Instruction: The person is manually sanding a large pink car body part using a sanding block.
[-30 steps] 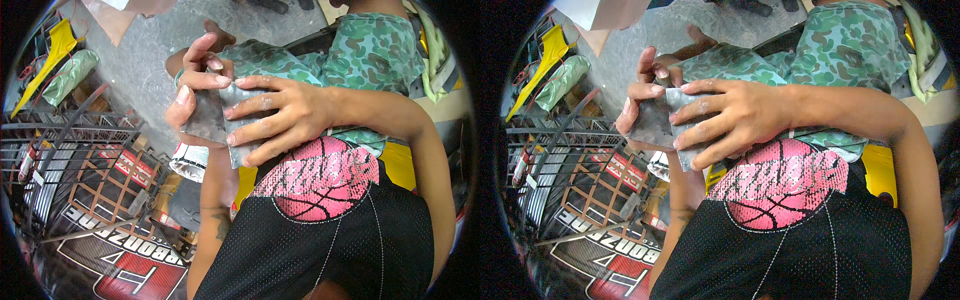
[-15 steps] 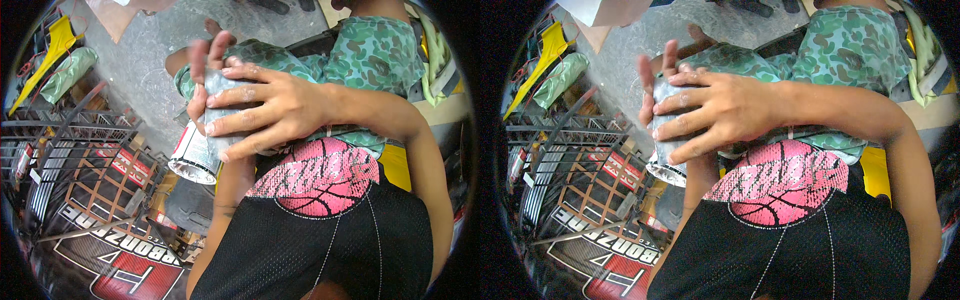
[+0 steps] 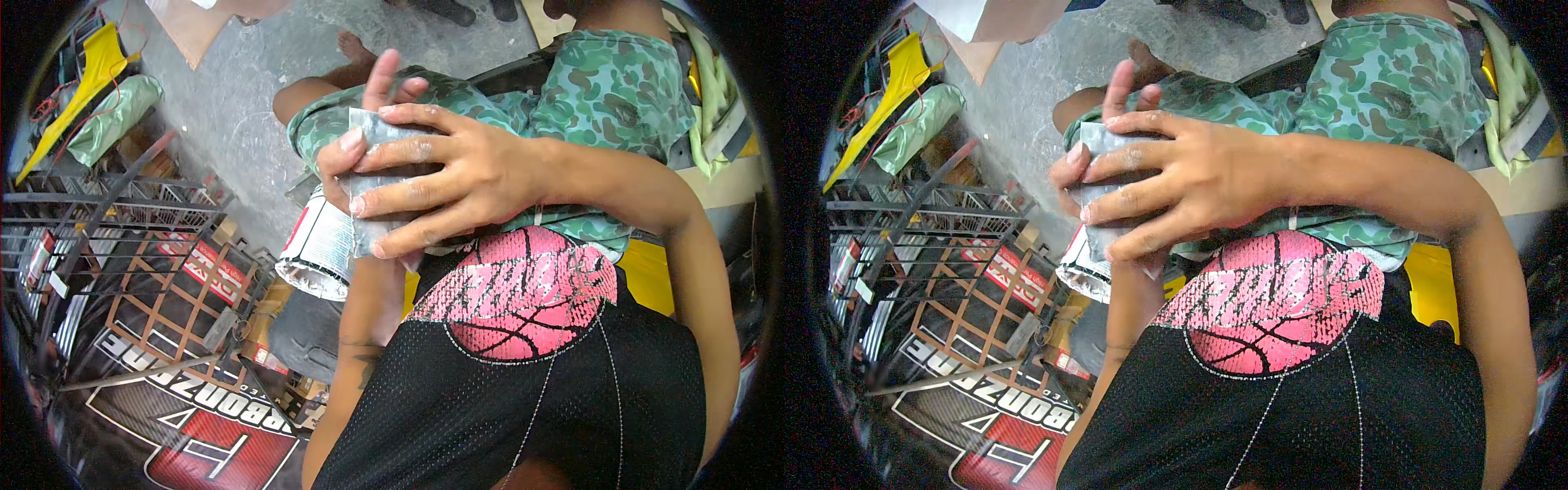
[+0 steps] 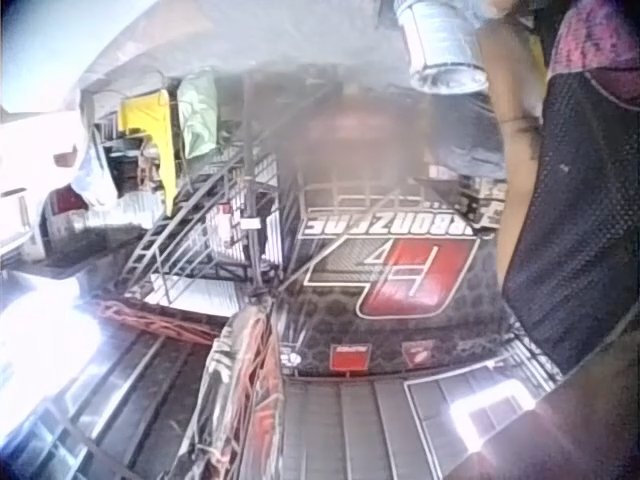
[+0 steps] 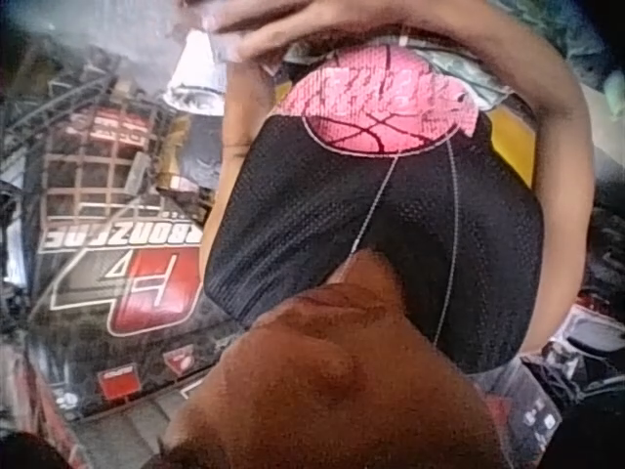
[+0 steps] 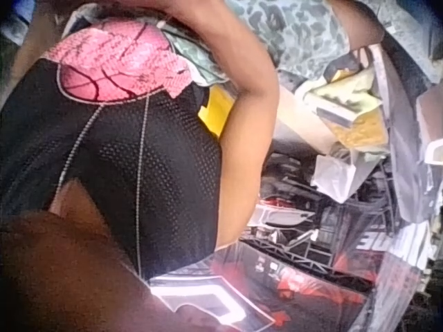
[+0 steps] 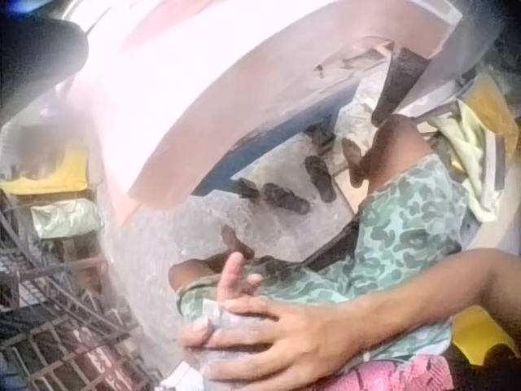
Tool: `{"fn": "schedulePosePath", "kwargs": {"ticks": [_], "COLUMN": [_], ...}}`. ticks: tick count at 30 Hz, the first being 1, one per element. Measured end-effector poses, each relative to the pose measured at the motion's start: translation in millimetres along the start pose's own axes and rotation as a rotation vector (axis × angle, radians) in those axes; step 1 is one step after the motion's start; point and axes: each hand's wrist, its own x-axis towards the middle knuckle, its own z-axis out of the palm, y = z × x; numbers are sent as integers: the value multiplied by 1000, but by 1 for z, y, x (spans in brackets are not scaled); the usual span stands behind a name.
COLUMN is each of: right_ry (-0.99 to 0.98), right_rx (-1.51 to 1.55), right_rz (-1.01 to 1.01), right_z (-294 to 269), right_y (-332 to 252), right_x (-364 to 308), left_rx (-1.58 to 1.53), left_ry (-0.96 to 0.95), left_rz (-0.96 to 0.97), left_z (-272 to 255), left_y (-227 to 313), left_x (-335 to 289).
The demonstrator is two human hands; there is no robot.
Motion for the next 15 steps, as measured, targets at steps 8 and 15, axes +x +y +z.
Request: {"fn": "schedulePosePath", "kwargs": {"ticks": [8, 15], "right_ry": [24, 407], "right_rx": [73, 926], "right_rz": [58, 1109], "right_z": [-30, -59], "right_y": [14, 31], "right_x": [5, 22], "left_rx": [162, -55], "left_ry": [81, 85], "left_rz": [179, 22], "left_z": [-11, -68], "left_y": [-6, -10], "left_x": [24, 49]}}
